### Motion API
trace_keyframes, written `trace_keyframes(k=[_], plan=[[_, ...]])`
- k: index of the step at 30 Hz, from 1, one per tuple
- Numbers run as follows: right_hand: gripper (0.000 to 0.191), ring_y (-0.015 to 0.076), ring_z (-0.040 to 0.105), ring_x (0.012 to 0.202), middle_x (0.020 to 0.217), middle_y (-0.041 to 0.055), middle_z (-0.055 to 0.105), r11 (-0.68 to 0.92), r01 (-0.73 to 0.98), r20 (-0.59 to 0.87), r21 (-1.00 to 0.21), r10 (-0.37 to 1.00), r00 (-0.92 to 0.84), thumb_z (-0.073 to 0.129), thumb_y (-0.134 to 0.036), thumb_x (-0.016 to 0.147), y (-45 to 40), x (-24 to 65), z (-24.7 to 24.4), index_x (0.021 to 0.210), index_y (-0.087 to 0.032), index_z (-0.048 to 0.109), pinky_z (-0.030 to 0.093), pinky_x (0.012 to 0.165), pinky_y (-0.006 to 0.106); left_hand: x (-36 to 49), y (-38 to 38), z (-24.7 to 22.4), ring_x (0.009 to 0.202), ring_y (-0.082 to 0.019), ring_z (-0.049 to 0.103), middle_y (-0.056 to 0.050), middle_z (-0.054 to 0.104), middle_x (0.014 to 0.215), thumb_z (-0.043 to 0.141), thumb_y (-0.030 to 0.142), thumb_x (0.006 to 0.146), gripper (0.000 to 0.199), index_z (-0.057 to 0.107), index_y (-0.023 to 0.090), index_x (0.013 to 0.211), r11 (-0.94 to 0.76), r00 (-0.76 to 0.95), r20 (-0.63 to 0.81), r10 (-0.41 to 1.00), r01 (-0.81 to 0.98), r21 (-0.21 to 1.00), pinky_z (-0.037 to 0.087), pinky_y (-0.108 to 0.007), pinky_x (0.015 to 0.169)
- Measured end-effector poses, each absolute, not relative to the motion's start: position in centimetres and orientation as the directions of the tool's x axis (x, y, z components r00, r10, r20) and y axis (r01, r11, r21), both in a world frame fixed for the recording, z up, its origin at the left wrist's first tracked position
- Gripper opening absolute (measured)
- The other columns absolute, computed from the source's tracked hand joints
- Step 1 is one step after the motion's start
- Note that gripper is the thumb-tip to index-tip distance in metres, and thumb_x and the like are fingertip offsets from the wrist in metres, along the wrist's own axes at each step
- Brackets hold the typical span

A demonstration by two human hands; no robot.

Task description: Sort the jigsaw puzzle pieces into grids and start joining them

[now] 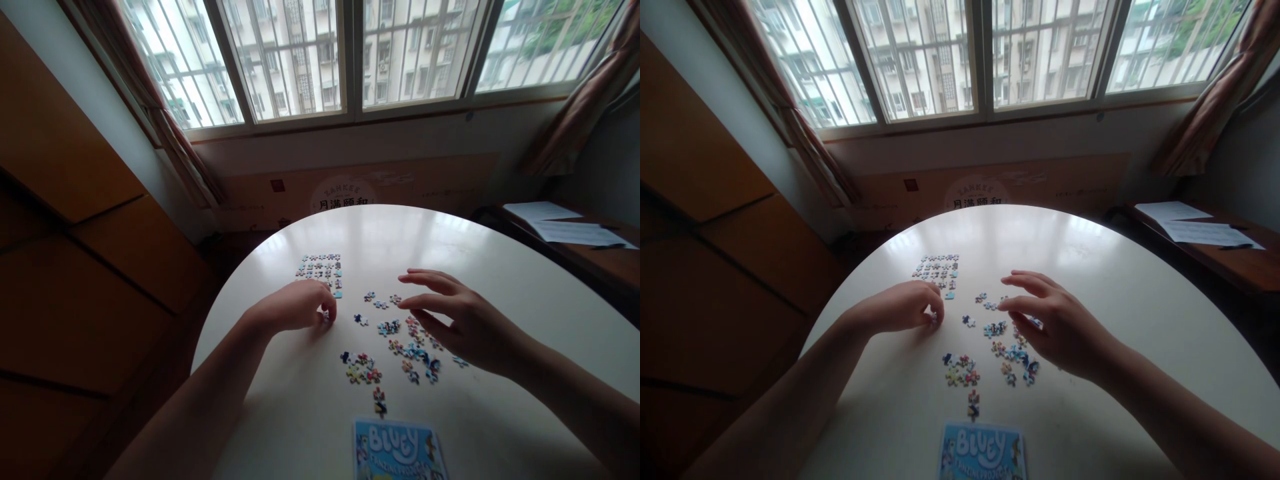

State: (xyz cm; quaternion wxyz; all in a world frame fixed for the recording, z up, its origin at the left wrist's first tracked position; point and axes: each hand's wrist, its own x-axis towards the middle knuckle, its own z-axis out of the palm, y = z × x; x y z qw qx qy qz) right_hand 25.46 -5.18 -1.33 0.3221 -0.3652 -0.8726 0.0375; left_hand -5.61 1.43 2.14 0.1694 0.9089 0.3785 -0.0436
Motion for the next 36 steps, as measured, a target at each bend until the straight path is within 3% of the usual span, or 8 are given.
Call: trace_keyframes(k=[8, 16, 36], plan=[[0.023, 0.0238, 0.057, 0.127, 0.135, 0.0044, 0.061, 0.73, 0.627, 0.571, -0.272, 0.647, -0.506, 0.053, -0.022, 0.099, -5.0, 25.8, -1.2, 0.109, -0.027, 0.073, 0.06, 0.095, 0.048, -6.2, 1.3, 3.0, 0.091, -0.018, 0.064, -0.002, 0.07, 0.1, 0.062, 0.012, 0.083, 0.019, 0.076, 0.024, 0.086, -0.599, 0.627, -0.071, 0.776, 0.767, 0.23, 0.045, -0.026, 0.076], [0.024, 0.0232, 0.055, 0.13, 0.135, 0.002, 0.061, 0.733, 0.617, 0.552, -0.288, 0.653, -0.519, 0.052, -0.023, 0.099, -4.9, 25.6, -1.7, 0.11, -0.03, 0.072, 0.059, 0.096, 0.048, -5.4, 0.6, 3.3, 0.09, -0.02, 0.064, 0.0, 0.071, 0.097, 0.076, 0.027, 0.078, 0.011, 0.078, 0.026, 0.089, -0.599, 0.626, -0.208, 0.752, 0.78, 0.184, 0.044, -0.028, 0.075], [0.025, 0.0229, 0.055, 0.13, 0.134, 0.0018, 0.061, 0.732, 0.621, 0.559, -0.282, 0.651, -0.513, 0.05, -0.023, 0.099, -4.9, 25.6, -1.5, 0.109, -0.03, 0.072, 0.059, 0.096, 0.048, -6.1, 2.7, 1.6, 0.094, -0.02, 0.065, 0.0, 0.072, 0.102, 0.07, 0.02, 0.08, 0.016, 0.078, 0.027, 0.092, -0.567, 0.585, -0.098, 0.805, 0.807, 0.165, 0.044, -0.027, 0.073]])
